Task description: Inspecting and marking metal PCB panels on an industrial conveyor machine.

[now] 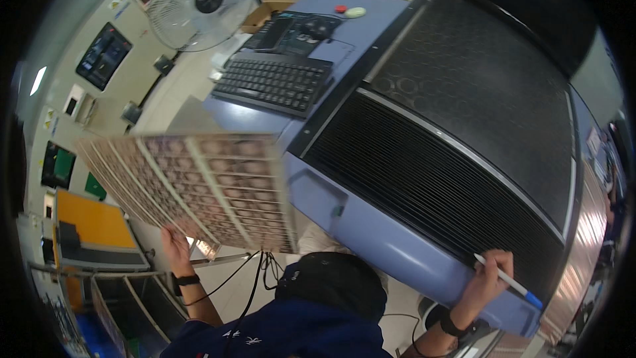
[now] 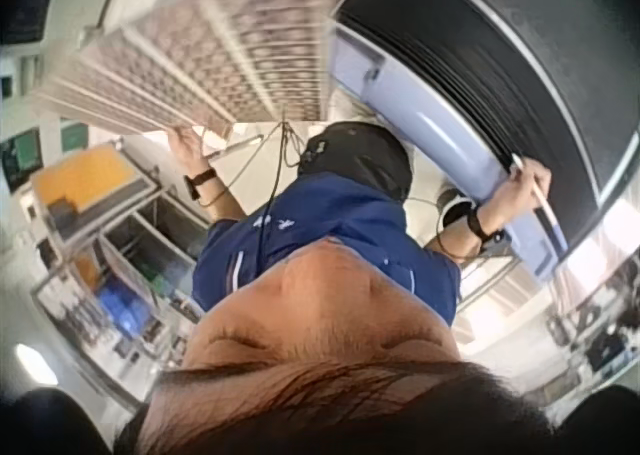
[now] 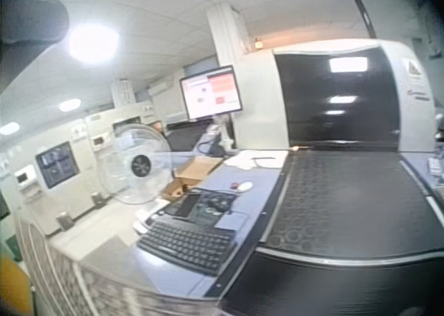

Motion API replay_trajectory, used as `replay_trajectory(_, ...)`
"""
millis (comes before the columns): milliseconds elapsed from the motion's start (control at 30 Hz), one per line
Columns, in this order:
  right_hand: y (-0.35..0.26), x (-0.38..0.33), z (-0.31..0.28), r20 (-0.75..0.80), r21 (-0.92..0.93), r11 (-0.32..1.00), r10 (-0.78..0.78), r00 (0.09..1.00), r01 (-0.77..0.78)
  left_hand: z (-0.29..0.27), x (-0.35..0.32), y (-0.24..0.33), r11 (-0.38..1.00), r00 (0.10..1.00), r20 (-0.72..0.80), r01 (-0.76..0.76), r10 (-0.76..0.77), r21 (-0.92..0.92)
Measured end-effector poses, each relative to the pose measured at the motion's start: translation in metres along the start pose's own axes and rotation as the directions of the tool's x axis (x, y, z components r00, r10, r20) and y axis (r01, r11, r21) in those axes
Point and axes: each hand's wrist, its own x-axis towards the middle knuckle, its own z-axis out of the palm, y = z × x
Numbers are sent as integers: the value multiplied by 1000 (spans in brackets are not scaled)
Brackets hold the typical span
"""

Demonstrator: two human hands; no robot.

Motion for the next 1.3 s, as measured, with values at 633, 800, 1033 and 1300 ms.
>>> replay_trajectory(633,-47,-59,-185,-710,-498,862,-466,527,91,-186,-56,-117,824,536,-732,563,-421,-63)
replay_trajectory(800,34,-124,-379,-764,-619,161,-352,541,-769,-9,17,-135,409,814,-579,546,-49,732)
replay_trajectory(1033,100,-255,-434,-854,-503,-76,-108,509,-861,218,113,-115,171,888,421,-450,183,876)
replay_trajectory(1300,101,-289,-296,-844,-138,696,-454,-284,-704,363,127,-146,174,426,902,-885,-70,431)
